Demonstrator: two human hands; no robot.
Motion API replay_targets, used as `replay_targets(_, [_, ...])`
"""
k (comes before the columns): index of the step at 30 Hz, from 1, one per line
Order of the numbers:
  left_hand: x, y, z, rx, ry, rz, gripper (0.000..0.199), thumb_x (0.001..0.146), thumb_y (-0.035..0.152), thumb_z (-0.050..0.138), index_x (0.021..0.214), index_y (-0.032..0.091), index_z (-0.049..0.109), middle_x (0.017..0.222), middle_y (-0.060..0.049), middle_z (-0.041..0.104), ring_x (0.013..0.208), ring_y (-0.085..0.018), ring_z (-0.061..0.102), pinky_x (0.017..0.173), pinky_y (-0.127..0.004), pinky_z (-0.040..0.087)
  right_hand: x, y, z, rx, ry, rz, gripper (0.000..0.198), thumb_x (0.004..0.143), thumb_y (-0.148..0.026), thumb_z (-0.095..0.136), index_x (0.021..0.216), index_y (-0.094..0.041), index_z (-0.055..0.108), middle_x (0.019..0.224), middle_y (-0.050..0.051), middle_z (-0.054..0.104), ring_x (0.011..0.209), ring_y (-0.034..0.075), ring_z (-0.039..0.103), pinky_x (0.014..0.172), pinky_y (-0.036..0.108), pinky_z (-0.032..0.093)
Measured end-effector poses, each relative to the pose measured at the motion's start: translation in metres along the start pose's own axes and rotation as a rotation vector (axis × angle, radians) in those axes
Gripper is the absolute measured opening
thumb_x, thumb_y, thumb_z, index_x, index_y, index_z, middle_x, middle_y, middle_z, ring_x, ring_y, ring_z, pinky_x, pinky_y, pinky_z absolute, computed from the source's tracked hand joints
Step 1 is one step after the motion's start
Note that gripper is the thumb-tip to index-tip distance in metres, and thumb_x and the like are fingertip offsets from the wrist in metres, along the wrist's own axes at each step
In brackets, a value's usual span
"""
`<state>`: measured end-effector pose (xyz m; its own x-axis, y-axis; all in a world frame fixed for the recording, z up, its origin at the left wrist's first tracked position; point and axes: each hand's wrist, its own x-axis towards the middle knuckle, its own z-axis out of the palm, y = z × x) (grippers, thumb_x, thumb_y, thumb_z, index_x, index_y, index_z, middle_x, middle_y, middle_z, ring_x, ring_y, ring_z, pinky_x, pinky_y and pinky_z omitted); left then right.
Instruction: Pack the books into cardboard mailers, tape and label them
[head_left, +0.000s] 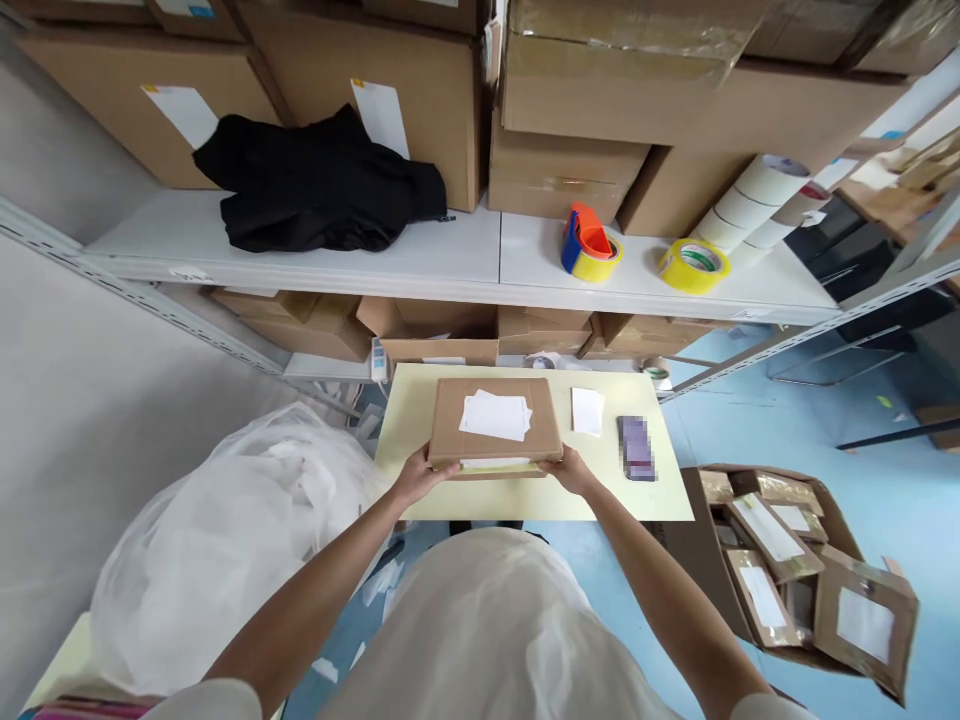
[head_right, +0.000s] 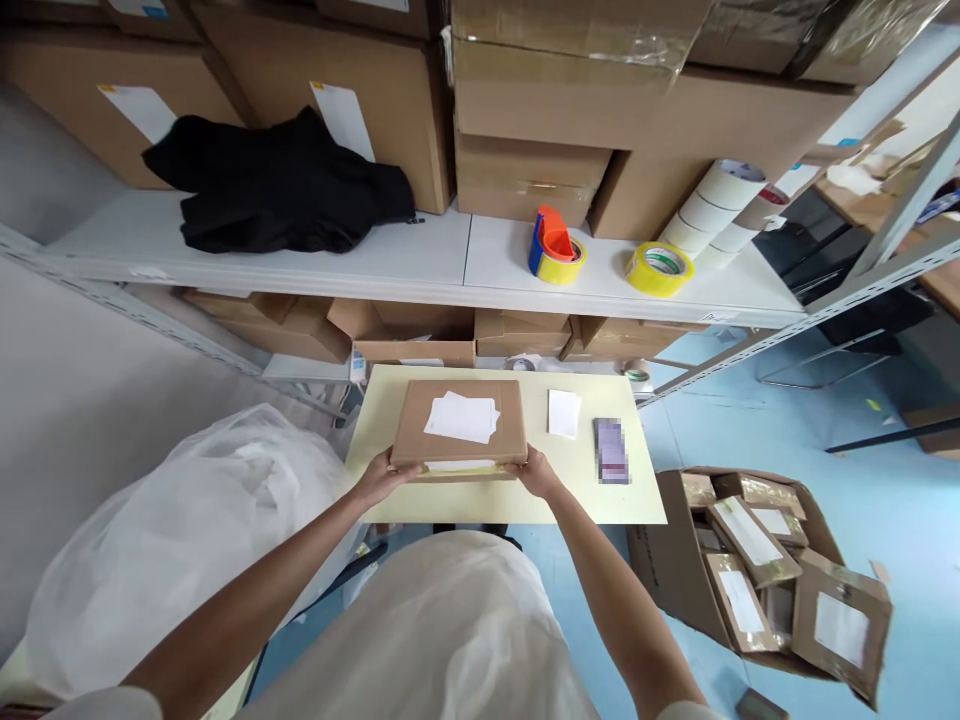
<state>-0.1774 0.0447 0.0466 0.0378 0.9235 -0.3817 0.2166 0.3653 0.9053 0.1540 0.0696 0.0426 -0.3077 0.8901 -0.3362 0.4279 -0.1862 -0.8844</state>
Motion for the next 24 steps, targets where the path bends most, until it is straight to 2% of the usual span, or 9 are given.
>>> replay_targets(5, [-0.011,0.037,-0.001,0.107,0.122,0.130,0.057,0.069,0.052,0.065,0.112,0.015,0.063,0.099,-0.009,0.072,0.089,-0.024,0.068,0.070,-0.031,0.055,-0.011,-0.037,-0.024,-0.115,0.201,-0.007,0.039,0.082,-0.056,0.048,0.097,-0.020,0.057,0.097,0.009,0.069,0.087,0.024,0.063,0.076,0.036,0.051])
replay_targets(8, [-0.009,0.054,-0.007,0.259,0.224,0.199,0.053,0.077,0.055,0.055,0.110,0.015,0.066,0.085,-0.006,0.073,0.077,-0.020,0.067,0.067,-0.027,0.050,-0.007,-0.059,-0.031,-0.296,0.299,0.054,0.047,0.088,-0.061,0.034,0.078,-0.020,0.055,0.081,0.008,0.067,0.079,0.023,0.061,0.070,0.033,0.047])
replay_targets(10, [-0.004,0.062,-0.011,0.405,0.262,0.214,0.049,0.082,0.056,0.048,0.100,0.017,0.071,0.074,-0.004,0.071,0.071,-0.019,0.065,0.065,-0.025,0.047,-0.002,-0.066,-0.031,-0.404,0.308,0.114,0.049,0.090,-0.060,0.029,0.069,-0.021,0.051,0.074,0.008,0.065,0.075,0.023,0.061,0.067,0.032,0.044])
replay_targets(13, [0.003,0.064,-0.014,0.571,0.261,0.180,0.046,0.086,0.055,0.044,0.086,0.019,0.074,0.071,-0.004,0.071,0.073,-0.020,0.066,0.063,-0.024,0.043,0.006,-0.066,-0.025,-0.475,0.277,0.184,0.049,0.092,-0.055,0.029,0.063,-0.022,0.049,0.071,0.009,0.065,0.072,0.023,0.061,0.064,0.030,0.041])
replay_targets(17, [0.010,0.055,-0.011,0.680,0.239,0.061,0.047,0.089,0.053,0.042,0.081,0.020,0.074,0.077,-0.007,0.073,0.081,-0.024,0.068,0.063,-0.025,0.042,0.016,-0.058,-0.014,-0.465,0.249,0.227,0.049,0.092,-0.053,0.032,0.062,-0.021,0.053,0.073,0.011,0.066,0.074,0.023,0.063,0.063,0.028,0.041])
replay_targets(24, [0.015,0.046,-0.005,0.703,0.296,-0.015,0.045,0.091,0.050,0.041,0.087,0.019,0.074,0.086,-0.009,0.074,0.089,-0.025,0.068,0.067,-0.026,0.043,0.028,-0.054,-0.009,-0.417,0.229,0.228,0.042,0.091,-0.054,0.037,0.086,-0.021,0.062,0.082,0.007,0.069,0.078,0.021,0.063,0.063,0.026,0.043])
